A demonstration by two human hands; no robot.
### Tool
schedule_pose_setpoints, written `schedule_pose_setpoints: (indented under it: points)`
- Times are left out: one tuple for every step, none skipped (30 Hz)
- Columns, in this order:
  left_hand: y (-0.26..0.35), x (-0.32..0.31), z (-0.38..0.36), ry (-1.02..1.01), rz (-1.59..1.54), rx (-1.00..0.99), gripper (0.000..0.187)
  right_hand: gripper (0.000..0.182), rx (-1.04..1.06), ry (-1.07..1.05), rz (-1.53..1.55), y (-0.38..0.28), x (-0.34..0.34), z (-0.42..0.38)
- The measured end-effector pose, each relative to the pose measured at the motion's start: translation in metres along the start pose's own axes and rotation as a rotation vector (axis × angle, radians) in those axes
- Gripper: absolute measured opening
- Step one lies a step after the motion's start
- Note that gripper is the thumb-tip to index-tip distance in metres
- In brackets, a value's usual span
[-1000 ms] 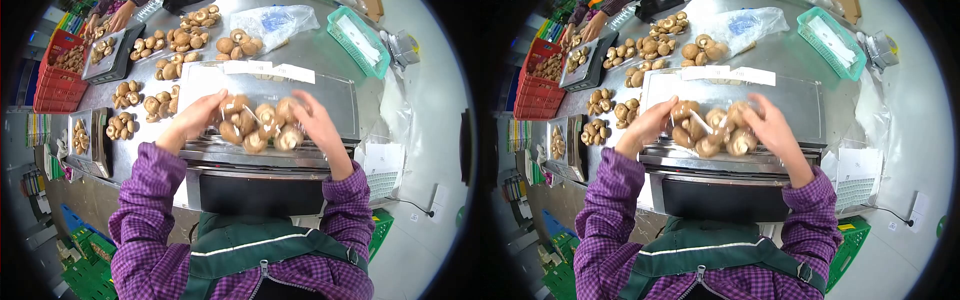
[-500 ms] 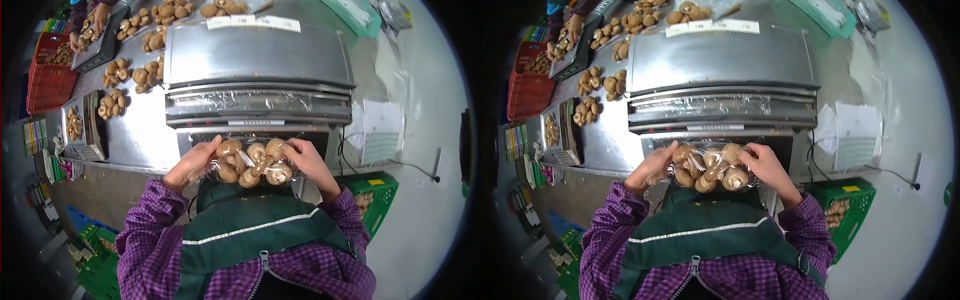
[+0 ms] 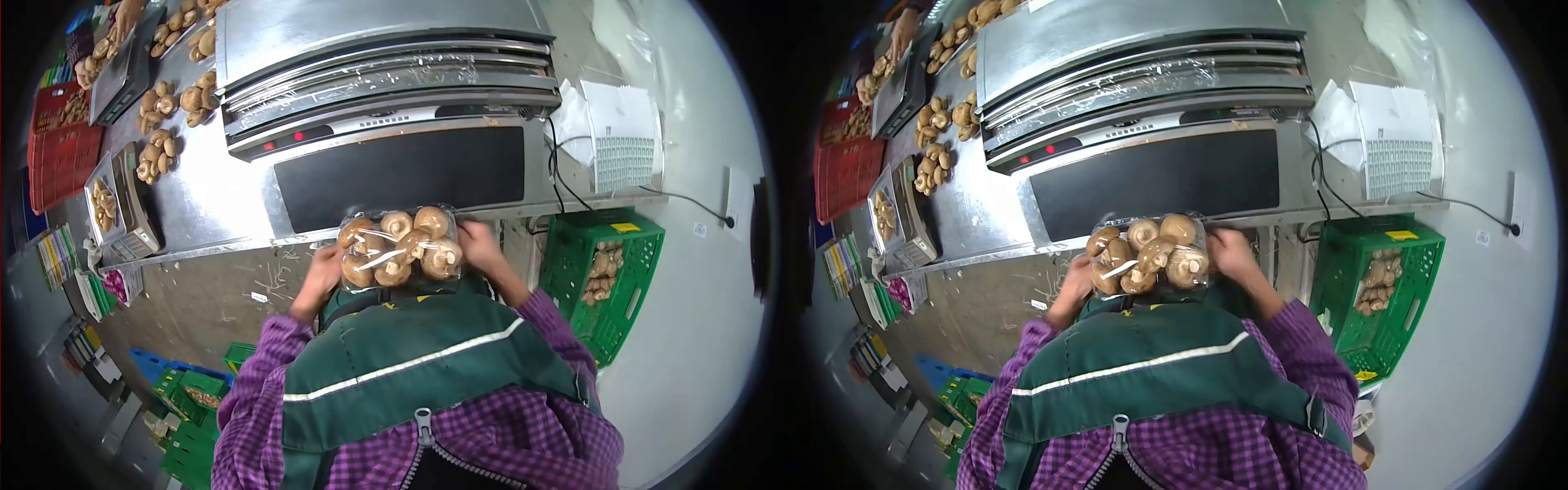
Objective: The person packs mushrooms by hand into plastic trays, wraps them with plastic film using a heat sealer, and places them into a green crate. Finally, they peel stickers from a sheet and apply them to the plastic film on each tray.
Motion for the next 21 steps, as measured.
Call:
schedule_pose_setpoints:
  points:
    - [0.004,-0.011,0.009,-0.191,0.094,-0.219,0.020,0.020,0.049,-0.058,0.202,0.018,-0.021,0.008]
    - [-0.004,-0.023,0.014,-0.423,-0.078,-0.276,0.022,0.024,-0.261,-0.303,0.736,0.026,-0.037,0.003]
    - [0.000,-0.037,0.016,-0.661,-0.249,-0.337,0.027,0.026,-0.379,-0.419,1.019,0.019,-0.043,0.002]
    - [0.001,-0.047,0.018,-0.683,-0.235,-0.344,0.027,0.029,-0.534,-0.531,1.279,0.012,-0.049,0.001]
    - [0.007,-0.061,0.007,-0.827,-0.556,-0.027,0.036,0.031,-0.442,-0.573,1.256,-0.012,-0.045,-0.008]
    - [0.032,-0.062,-0.013,-0.749,-0.348,-0.215,0.036,0.032,-0.350,-0.610,1.232,-0.041,-0.038,-0.019]
    - [0.058,-0.062,-0.034,-0.646,-0.108,-0.398,0.037,0.033,-0.258,-0.637,1.208,-0.070,-0.031,-0.032]
    - [0.083,-0.063,-0.054,-0.528,0.116,-0.549,0.038,0.035,-0.164,-0.653,1.179,-0.092,-0.025,-0.043]
    - [0.086,-0.056,-0.062,-0.361,0.007,-0.432,0.037,0.036,-0.070,-0.658,1.144,-0.103,-0.023,-0.051]
    - [0.088,-0.049,-0.070,-0.190,-0.121,-0.328,0.038,0.037,-0.136,-0.625,1.249,-0.099,-0.024,-0.052]
    - [0.104,-0.051,-0.093,-0.040,-0.548,0.015,0.038,0.038,-0.192,-0.585,1.361,-0.088,-0.028,-0.051]
    - [0.109,-0.047,-0.094,-0.093,-0.209,-0.172,0.040,0.035,-0.146,-0.517,1.432,-0.090,-0.025,-0.049]
    - [0.114,-0.040,-0.094,-0.149,0.124,-0.367,0.041,0.034,-0.095,-0.450,1.502,-0.092,-0.021,-0.047]
    - [0.111,-0.041,-0.094,-0.291,0.122,-0.406,0.043,0.035,-0.041,-0.383,1.569,-0.094,-0.017,-0.046]
    - [0.110,-0.048,-0.090,-0.430,0.114,-0.447,0.045,0.048,0.036,-0.379,1.649,-0.108,0.008,-0.056]
    - [0.114,-0.074,-0.096,-0.359,-0.043,-0.326,0.048,0.062,0.114,-0.381,1.730,-0.123,0.032,-0.066]
    - [0.106,-0.081,-0.087,-0.293,-0.131,-0.145,0.054,0.076,0.226,-0.446,1.747,-0.108,0.037,-0.067]
    - [0.112,-0.103,-0.087,-0.296,-0.163,-0.044,0.056,0.083,0.285,-0.277,1.749,-0.102,0.051,-0.072]
    - [0.116,-0.126,-0.088,-0.294,-0.192,0.059,0.058,0.092,0.341,-0.108,1.746,-0.094,0.065,-0.080]
    - [0.120,-0.146,-0.072,-0.406,-0.106,-0.010,0.066,0.094,0.403,0.040,1.627,-0.081,0.075,-0.090]
    - [0.112,-0.168,-0.071,-0.454,-0.150,-0.019,0.063,0.084,0.431,0.142,1.483,-0.052,0.072,-0.085]
Point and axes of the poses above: each hand's wrist, its own z-axis towards the middle knuckle, its own x-axis out of the back of the hand, y = z × x, the point moved 3 cm from there along z, towards the middle knuckle, and after that the axes turned 10 degrees about y, right-handed, at the moved point
